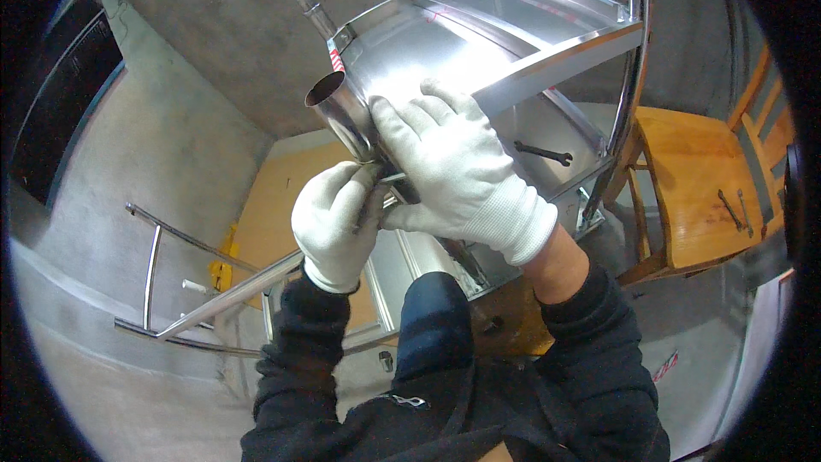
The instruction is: The person assembles a metal shelving unit by attaching a cylindrical metal pole to the frame. They use a wrench to tighten a bolt, securing the pole in place.
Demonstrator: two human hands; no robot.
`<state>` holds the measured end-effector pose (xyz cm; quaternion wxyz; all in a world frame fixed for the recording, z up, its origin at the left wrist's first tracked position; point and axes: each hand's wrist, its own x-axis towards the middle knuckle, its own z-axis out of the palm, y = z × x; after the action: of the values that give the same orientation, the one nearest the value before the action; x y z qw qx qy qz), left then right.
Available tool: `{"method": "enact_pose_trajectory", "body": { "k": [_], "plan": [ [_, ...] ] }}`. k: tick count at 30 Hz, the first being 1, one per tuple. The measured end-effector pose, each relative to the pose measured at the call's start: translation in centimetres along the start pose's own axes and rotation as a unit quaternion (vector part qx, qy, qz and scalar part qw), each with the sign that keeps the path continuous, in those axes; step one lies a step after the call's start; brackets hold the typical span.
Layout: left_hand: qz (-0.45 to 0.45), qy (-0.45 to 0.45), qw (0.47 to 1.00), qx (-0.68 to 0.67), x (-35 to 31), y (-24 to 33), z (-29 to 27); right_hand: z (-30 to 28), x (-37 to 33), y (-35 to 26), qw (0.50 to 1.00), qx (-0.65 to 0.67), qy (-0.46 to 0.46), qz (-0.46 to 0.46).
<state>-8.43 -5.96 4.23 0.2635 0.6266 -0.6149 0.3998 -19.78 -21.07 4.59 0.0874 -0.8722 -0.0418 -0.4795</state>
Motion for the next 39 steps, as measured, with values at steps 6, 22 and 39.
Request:
{"method": "enact_pose_trajectory", "body": {
  "k": [6,22,39],
  "plan": [
    [-0.268,0.138,0.916,-0.263,-1.5,1.0,2.0,0.2,0.2,-0.3,1.0,0.017,0.013,0.014],
    [-0.491,0.119,0.68,-0.531,-2.0,-0.5,2.6,0.7,0.3,0.2,0.998,0.026,0.048,0.031],
    [-0.4,0.06,0.739,-0.539,-2.2,-0.2,3.9,0.0,0.9,0.1,0.999,0.03,0.023,0.026]
  ]
}}
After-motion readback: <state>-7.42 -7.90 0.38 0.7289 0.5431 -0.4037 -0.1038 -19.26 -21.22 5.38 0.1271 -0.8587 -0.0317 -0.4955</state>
